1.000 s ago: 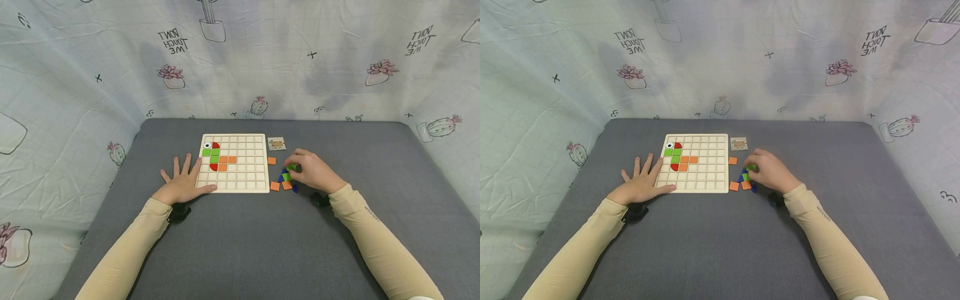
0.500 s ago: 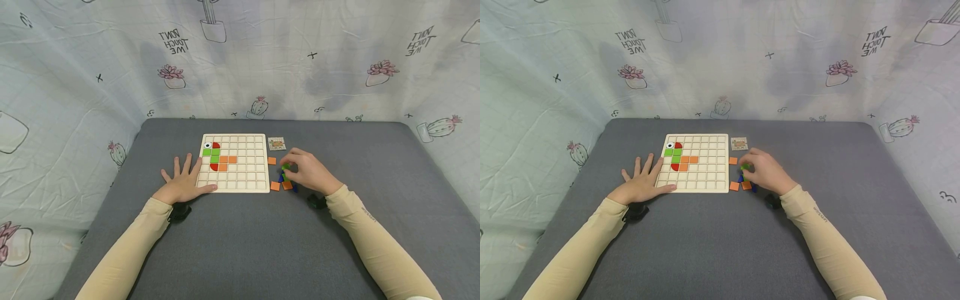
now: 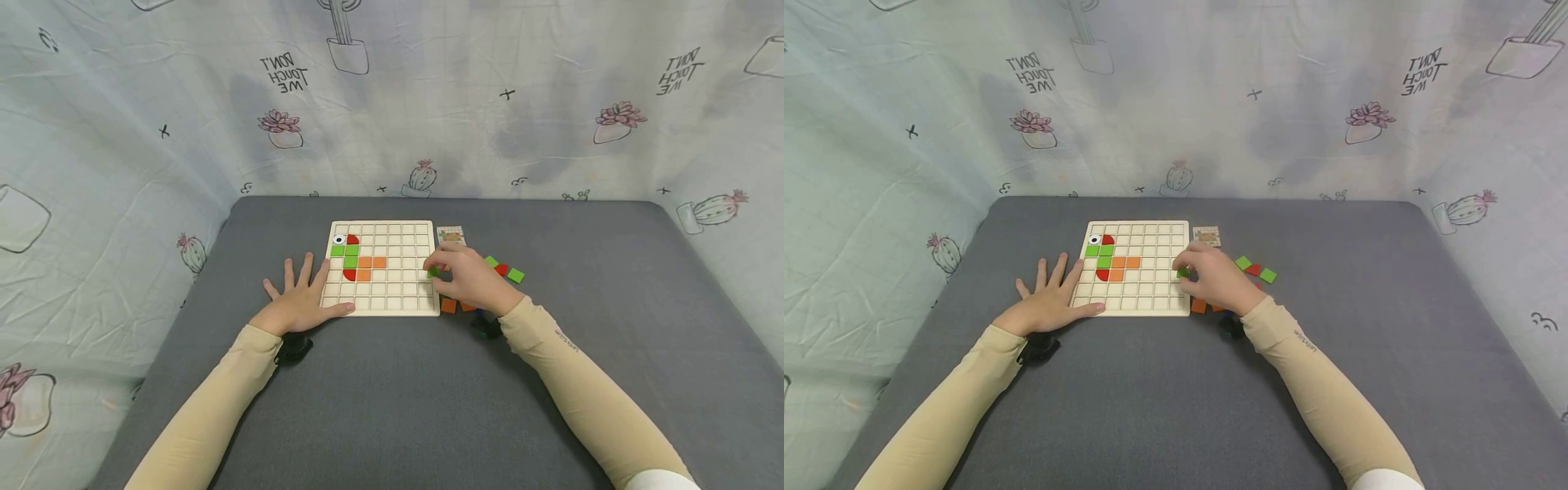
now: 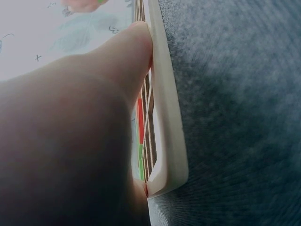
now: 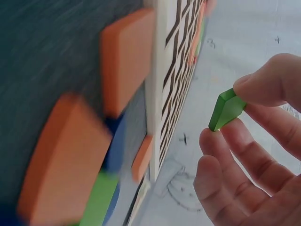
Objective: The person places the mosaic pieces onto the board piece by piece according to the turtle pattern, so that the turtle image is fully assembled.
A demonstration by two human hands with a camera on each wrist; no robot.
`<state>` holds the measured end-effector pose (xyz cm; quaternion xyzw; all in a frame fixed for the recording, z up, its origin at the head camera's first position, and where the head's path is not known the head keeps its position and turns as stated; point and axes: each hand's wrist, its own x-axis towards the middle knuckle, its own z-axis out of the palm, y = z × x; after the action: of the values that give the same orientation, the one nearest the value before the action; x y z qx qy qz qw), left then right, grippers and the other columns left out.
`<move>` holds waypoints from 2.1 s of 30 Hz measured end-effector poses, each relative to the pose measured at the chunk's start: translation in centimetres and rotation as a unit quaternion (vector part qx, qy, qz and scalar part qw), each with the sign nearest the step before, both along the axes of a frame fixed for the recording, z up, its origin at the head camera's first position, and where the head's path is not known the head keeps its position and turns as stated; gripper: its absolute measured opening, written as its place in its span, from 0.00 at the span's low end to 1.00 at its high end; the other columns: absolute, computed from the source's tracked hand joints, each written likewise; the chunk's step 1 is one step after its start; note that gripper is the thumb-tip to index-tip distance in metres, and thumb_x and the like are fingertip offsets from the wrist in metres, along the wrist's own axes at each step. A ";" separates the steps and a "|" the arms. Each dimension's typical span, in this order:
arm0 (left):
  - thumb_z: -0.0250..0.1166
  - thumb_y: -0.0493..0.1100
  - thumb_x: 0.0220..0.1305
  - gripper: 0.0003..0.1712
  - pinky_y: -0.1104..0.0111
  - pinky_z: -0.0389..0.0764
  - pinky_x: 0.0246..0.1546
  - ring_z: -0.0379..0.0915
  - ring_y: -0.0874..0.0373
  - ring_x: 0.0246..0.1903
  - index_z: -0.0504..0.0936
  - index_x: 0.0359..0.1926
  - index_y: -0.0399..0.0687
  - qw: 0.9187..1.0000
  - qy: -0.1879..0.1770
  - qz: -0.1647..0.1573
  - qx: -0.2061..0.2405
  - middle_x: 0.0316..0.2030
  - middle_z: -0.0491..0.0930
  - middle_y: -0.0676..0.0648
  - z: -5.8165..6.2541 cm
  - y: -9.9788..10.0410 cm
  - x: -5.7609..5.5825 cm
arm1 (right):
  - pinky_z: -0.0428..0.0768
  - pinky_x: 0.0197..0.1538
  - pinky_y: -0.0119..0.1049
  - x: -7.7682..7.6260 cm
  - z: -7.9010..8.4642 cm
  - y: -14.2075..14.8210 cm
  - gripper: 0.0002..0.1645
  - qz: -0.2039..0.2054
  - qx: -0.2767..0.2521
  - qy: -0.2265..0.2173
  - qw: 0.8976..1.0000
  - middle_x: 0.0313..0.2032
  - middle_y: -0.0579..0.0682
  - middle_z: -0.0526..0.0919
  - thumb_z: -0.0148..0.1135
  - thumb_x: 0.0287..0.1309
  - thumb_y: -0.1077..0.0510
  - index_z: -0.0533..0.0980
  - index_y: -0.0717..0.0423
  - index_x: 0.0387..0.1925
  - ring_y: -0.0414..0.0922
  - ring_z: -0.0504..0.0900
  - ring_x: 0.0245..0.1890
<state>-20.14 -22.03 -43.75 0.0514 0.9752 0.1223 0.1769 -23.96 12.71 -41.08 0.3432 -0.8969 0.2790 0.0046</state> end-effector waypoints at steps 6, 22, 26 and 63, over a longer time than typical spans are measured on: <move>0.52 0.87 0.59 0.70 0.18 0.23 0.61 0.11 0.26 0.78 0.34 0.85 0.54 1.000 0.000 0.000 0.003 0.83 0.24 0.35 -0.1 0.1 -0.1 | 0.81 0.46 0.40 -0.4 -0.6 -2.1 0.09 0.024 -0.007 0.000 1.000 0.43 0.49 0.83 0.68 0.62 0.64 0.85 0.56 0.45 0.48 0.82 0.42; 0.51 0.87 0.59 0.71 0.17 0.24 0.61 0.12 0.25 0.78 0.34 0.85 0.53 1.000 -0.005 0.001 0.000 0.83 0.24 0.34 0.1 0.0 -0.2 | 0.81 0.47 0.40 -1.7 -0.2 -7.0 0.10 0.050 0.004 -0.006 0.999 0.43 0.51 0.83 0.67 0.64 0.64 0.86 0.58 0.46 0.47 0.81 0.41; 0.51 0.87 0.60 0.70 0.17 0.25 0.61 0.12 0.24 0.78 0.34 0.85 0.53 1.000 -0.004 -0.001 -0.003 0.83 0.25 0.34 0.2 0.1 -0.1 | 0.81 0.49 0.39 -2.2 -0.2 -8.2 0.10 0.053 0.020 -0.010 0.998 0.42 0.51 0.84 0.67 0.63 0.64 0.86 0.58 0.46 0.45 0.82 0.41; 0.51 0.88 0.59 0.70 0.17 0.24 0.60 0.12 0.24 0.78 0.35 0.85 0.54 1.000 -0.003 0.001 -0.005 0.83 0.25 0.34 -0.2 0.0 -0.2 | 0.82 0.48 0.40 -2.9 -0.6 -10.2 0.11 0.067 0.071 -0.010 0.995 0.41 0.51 0.88 0.66 0.60 0.68 0.89 0.56 0.41 0.46 0.81 0.39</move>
<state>-20.33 -21.98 -43.93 0.0493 0.9754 0.1178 0.1796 -26.84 2.54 -41.68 0.3993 -0.8893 0.2175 -0.0479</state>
